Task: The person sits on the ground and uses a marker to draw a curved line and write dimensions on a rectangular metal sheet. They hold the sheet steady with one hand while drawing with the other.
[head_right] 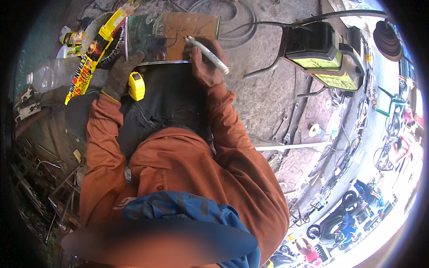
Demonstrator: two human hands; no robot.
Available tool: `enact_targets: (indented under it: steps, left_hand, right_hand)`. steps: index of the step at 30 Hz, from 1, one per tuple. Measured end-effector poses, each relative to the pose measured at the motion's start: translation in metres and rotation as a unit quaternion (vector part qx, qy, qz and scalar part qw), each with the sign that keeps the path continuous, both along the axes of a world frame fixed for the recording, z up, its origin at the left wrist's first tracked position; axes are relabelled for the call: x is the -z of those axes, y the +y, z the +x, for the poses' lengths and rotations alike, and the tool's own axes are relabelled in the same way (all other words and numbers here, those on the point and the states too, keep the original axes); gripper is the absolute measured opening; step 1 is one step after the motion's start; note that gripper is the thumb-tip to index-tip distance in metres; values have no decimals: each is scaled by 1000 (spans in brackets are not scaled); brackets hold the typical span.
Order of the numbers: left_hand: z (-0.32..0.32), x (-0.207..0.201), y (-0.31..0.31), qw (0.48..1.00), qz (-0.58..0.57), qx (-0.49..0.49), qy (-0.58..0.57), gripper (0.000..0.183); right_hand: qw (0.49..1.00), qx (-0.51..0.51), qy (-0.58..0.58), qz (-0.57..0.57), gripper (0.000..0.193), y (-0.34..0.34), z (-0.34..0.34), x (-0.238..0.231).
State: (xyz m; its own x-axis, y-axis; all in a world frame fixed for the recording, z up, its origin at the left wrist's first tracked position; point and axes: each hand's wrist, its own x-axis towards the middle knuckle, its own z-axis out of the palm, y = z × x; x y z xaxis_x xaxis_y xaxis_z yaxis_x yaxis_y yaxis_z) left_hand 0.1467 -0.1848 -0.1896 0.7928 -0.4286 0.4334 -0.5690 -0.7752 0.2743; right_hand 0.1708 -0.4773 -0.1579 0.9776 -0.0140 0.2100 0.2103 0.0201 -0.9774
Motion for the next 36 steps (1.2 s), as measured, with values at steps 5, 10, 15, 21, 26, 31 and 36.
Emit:
enact_targets:
  steps: [5, 10, 15, 21, 26, 31, 36]
  left_hand:
    - [-2, 0, 2, 706, -457, -169, 513, 34]
    - [-4, -5, 10, 906, -212, -17, 367, 44]
    - [-4, 0, 12, 921, -188, -7, 341, 25]
    - [-6, 6, 18, 983, -44, 49, 170, 26]
    - [-5, 5, 19, 972, -76, 37, 221, 44]
    - [-9, -2, 18, 957, -90, 23, 274, 47]
    - [-6, -4, 16, 948, -106, 22, 299, 57]
  right_hand:
    - [999, 13, -32, -29, 17, 0, 6, 8]
    - [999, -22, -19, -25, 18, -2, 4, 6]
    - [996, -7, -50, -78, 18, 4, 7, 8]
    - [990, 7, -92, -103, 22, 8, 11, 15]
    - [994, -21, -81, -69, 24, 10, 10, 24]
    - [989, -25, -113, -89, 24, 9, 10, 34]
    - [987, -17, -132, -95, 23, 9, 10, 39]
